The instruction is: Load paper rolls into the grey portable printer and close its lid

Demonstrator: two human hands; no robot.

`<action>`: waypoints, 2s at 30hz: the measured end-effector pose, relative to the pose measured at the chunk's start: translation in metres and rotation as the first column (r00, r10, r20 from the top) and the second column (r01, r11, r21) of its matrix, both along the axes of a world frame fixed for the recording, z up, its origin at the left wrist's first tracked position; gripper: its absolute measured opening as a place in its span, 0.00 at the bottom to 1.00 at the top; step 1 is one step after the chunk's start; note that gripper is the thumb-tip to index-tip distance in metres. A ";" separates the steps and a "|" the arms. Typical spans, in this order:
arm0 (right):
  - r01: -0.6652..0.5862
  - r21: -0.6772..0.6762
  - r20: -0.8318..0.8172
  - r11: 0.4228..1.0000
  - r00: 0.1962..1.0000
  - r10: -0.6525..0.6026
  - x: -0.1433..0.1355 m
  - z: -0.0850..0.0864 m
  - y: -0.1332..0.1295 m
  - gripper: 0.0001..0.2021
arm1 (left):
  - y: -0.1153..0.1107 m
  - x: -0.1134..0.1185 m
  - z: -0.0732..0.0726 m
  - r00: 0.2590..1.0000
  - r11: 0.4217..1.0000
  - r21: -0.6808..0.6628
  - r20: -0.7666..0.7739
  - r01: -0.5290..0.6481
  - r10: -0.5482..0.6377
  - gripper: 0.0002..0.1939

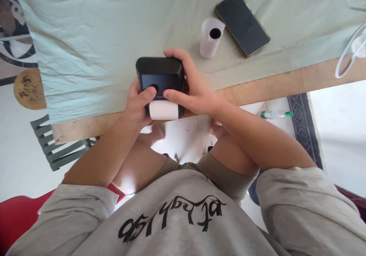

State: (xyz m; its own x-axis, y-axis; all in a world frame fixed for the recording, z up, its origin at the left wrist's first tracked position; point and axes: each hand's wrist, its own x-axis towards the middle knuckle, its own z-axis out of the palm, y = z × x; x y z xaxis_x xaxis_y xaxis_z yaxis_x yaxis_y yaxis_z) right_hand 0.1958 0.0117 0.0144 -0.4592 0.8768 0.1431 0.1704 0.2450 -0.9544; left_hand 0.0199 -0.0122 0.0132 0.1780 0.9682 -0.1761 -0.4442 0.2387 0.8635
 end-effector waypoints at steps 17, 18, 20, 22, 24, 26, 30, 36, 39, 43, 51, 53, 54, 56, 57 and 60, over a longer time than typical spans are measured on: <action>0.125 0.079 0.080 0.989 0.988 -0.131 0.001 0.003 0.005 0.29 | 0.011 0.005 -0.008 0.983 0.992 -0.126 0.181 -0.005 0.028 0.15; 0.133 0.072 0.077 0.989 0.987 -0.138 0.000 0.004 0.004 0.29 | 0.011 0.005 -0.007 0.984 0.992 -0.125 0.176 0.001 0.021 0.16; 0.135 0.056 0.066 0.989 0.988 -0.139 -0.001 0.004 0.004 0.29 | 0.011 0.005 -0.007 0.990 0.993 -0.118 0.133 -0.024 0.039 0.16; 0.118 0.049 0.056 0.992 0.991 -0.120 -0.001 0.002 0.004 0.30 | 0.011 0.005 -0.008 0.992 0.991 -0.112 0.100 -0.066 0.078 0.17; 0.071 0.040 0.046 0.997 0.996 -0.073 0.000 0.000 0.004 0.32 | 0.012 0.005 -0.010 0.991 0.991 -0.107 0.101 -0.082 0.092 0.16; 0.012 0.032 0.034 0.999 0.999 -0.013 0.003 -0.001 0.004 0.37 | 0.012 0.004 -0.012 0.990 0.993 -0.099 0.119 -0.067 0.079 0.15; -0.043 0.044 0.031 0.998 0.999 0.041 0.007 0.002 0.004 0.40 | 0.014 0.001 -0.011 0.982 0.991 -0.130 0.184 -0.013 0.037 0.15; 0.183 0.296 0.160 0.937 0.958 -0.238 0.005 0.027 -0.003 0.31 | 0.011 0.001 -0.005 0.959 0.991 -0.062 0.265 0.121 -0.101 0.22; 0.382 0.362 0.050 0.850 0.903 -0.427 -0.005 0.039 -0.003 0.19 | 0.008 0.003 -0.004 0.987 0.998 -0.041 0.153 0.050 -0.043 0.17; 0.502 0.296 -0.237 0.813 0.863 -0.447 -0.014 0.046 0.006 0.19 | 0.007 0.003 -0.003 0.995 0.998 -0.045 0.093 0.036 -0.032 0.17; 0.142 0.542 0.512 0.828 0.726 -0.459 -0.014 0.050 -0.002 0.07 | 0.006 0.002 0.001 0.995 0.999 -0.031 0.100 0.028 -0.025 0.12; 0.018 0.512 0.712 0.859 0.550 -0.436 -0.018 0.053 -0.009 0.08 | 0.005 0.002 0.002 0.995 1.000 -0.011 0.102 0.021 -0.020 0.10; -0.013 0.486 0.764 0.874 0.491 -0.418 -0.020 0.055 -0.012 0.09 | 0.004 0.002 0.002 0.995 1.000 -0.002 0.094 0.028 -0.027 0.09; -0.053 0.440 0.816 0.897 0.440 -0.375 -0.023 0.058 -0.017 0.09 | 0.004 0.002 0.001 0.996 0.998 0.007 0.062 0.060 -0.060 0.08; -0.065 0.423 0.827 0.904 0.435 -0.356 -0.023 0.059 -0.018 0.10 | 0.003 0.002 0.001 0.996 0.997 0.008 0.043 0.074 -0.074 0.08; -0.067 0.383 0.840 0.921 0.439 -0.318 -0.020 0.062 -0.021 0.13 | 0.004 0.001 0.000 0.996 0.996 0.008 -0.004 0.085 -0.085 0.11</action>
